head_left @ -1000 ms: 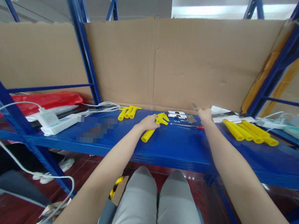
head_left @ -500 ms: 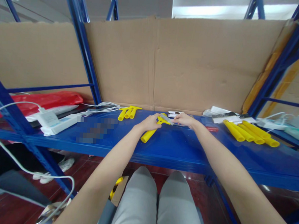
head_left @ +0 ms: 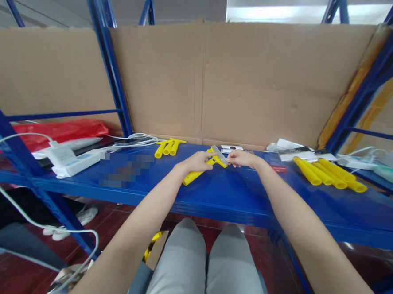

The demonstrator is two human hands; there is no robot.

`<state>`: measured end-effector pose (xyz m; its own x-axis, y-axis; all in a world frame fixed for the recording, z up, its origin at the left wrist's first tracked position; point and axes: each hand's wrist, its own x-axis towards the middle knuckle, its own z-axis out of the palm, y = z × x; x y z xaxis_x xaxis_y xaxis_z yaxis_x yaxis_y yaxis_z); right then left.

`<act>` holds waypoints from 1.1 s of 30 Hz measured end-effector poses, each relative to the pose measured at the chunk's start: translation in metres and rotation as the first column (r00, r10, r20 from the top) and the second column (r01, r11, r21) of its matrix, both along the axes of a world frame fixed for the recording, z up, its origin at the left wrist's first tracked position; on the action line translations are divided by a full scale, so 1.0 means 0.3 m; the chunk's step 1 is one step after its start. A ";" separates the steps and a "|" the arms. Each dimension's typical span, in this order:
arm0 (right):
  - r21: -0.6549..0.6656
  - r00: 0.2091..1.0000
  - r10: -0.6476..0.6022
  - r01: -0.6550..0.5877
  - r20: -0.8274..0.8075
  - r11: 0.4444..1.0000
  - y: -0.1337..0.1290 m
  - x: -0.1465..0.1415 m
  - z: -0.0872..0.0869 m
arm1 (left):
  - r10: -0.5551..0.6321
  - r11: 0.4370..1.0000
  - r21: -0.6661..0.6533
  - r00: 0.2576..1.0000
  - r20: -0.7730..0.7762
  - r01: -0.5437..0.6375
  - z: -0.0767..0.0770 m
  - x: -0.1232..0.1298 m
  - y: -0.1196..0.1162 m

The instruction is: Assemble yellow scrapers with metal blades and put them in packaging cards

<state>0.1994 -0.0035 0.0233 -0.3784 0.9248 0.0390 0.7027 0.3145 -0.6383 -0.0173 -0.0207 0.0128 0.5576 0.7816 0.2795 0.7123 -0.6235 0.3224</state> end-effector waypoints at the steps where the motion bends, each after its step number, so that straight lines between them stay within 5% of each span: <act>1: -0.003 1.000 0.021 -0.021 0.012 1.000 0.001 0.005 0.001 | -0.008 1.000 -0.006 1.000 -0.001 0.008 0.000 0.000 0.000; 10: -0.135 0.988 0.151 -0.145 0.032 0.980 0.028 0.041 -0.024 | -0.084 0.991 -0.107 0.996 -0.042 0.079 -0.010 -0.004 0.010; 18: -0.226 0.993 0.095 -0.075 0.077 0.971 0.021 0.033 -0.025 | -0.156 0.981 -0.138 0.979 -0.133 0.137 -0.009 -0.007 0.021; 33: -0.251 0.951 -0.055 -0.025 -0.305 0.968 0.024 -0.022 -0.064 | -0.191 0.968 -0.193 0.971 -0.145 0.162 0.019 0.013 -0.023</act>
